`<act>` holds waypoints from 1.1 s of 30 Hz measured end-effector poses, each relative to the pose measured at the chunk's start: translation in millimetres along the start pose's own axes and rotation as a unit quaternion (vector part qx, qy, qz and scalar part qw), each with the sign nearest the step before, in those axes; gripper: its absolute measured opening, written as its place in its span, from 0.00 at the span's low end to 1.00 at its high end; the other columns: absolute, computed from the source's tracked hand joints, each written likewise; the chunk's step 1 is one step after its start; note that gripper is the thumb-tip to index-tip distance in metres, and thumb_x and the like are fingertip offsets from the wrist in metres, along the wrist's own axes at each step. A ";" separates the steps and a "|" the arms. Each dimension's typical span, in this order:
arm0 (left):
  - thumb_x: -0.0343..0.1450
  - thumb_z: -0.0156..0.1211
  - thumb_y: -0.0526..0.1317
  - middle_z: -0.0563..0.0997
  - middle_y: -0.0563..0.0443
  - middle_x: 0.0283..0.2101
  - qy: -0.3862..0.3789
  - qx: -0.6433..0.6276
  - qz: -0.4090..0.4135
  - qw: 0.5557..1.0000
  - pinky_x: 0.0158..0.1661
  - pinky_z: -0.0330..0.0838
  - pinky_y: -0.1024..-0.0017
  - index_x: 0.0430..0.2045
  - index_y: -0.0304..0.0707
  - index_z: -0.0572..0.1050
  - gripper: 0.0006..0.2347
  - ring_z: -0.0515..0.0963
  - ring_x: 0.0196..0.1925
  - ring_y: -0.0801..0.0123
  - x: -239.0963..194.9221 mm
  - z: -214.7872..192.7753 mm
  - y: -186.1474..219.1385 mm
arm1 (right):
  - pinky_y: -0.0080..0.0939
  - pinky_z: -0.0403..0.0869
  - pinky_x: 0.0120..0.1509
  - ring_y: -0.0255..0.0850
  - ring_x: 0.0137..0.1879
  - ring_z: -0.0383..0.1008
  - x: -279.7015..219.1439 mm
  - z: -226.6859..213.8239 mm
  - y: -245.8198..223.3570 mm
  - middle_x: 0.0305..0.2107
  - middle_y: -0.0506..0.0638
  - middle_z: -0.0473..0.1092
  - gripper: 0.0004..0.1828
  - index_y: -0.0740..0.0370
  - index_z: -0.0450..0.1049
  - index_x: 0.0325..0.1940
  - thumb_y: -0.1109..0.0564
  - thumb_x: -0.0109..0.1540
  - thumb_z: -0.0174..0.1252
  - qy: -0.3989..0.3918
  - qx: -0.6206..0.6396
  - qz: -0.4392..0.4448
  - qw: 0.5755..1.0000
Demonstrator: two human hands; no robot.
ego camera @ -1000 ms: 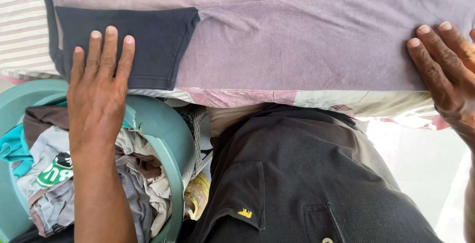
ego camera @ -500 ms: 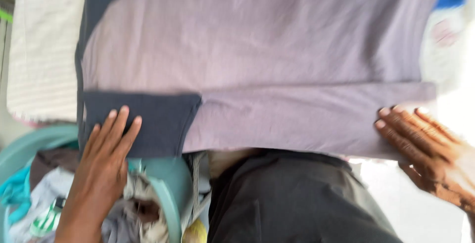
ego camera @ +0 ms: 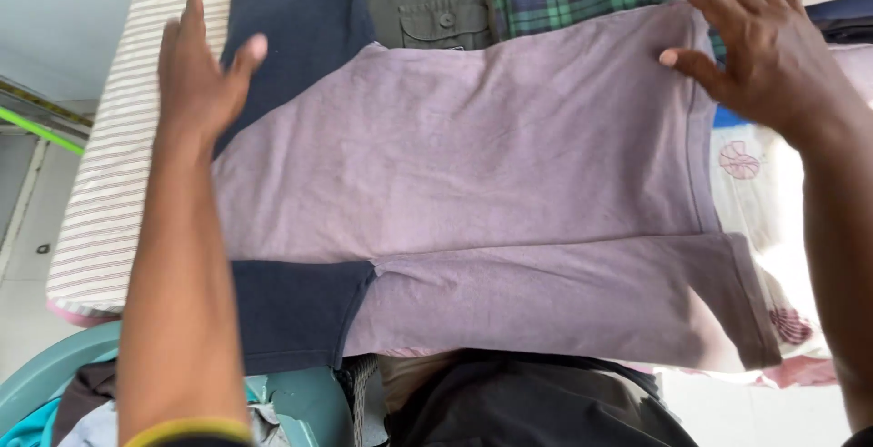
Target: The person takes a grey t-shirt from a laundry basket and lays it on a bed. They smooth the fabric, fold the sleeves inward, and then fold the shirt in half and again into a compact rectangle. The folded shirt is placed on top of a stack of other folded clothes.
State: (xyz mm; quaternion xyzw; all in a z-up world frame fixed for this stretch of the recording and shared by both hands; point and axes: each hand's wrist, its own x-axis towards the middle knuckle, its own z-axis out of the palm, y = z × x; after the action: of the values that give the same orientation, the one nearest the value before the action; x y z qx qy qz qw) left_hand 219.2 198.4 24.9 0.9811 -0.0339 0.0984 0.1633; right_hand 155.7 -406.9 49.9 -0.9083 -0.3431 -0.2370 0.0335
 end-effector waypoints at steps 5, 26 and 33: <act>0.67 0.70 0.71 0.68 0.35 0.67 -0.026 -0.029 -0.241 0.970 0.63 0.62 0.54 0.67 0.36 0.58 0.45 0.67 0.68 0.41 95.1 43.4 -15.1 | 0.56 0.75 0.66 0.58 0.67 0.74 16.8 25.8 39.7 0.60 0.64 0.76 0.34 0.73 0.77 0.66 0.46 0.63 0.68 -0.064 0.080 0.039 0.994; 0.76 0.55 0.36 0.76 0.49 0.68 -0.038 -0.692 0.055 0.719 0.84 0.72 0.51 0.56 0.50 0.72 0.14 0.74 0.77 0.57 -91.4 -60.4 -66.2 | 0.30 0.82 0.29 0.28 0.27 0.85 -274.7 334.2 343.0 0.25 0.37 0.82 0.46 0.55 0.75 0.66 0.19 0.62 0.73 -0.654 0.456 -0.233 0.557; 0.71 0.68 0.42 0.77 0.48 0.32 -0.256 -0.736 -0.039 0.626 0.40 0.73 0.74 0.37 0.32 0.66 0.15 0.81 0.35 0.68 -171.2 -49.1 -95.9 | 0.46 0.72 0.80 0.45 0.70 0.75 -213.9 84.6 6.5 0.51 0.47 0.78 0.08 0.53 0.76 0.44 0.53 0.62 0.59 -0.132 0.391 0.099 0.905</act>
State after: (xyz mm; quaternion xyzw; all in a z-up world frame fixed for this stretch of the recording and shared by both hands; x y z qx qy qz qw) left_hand 52.2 310.9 5.4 0.5202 -0.0970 -0.2212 0.8192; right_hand 54.8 -522.9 -121.4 -0.8743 -0.3182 0.0426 0.3641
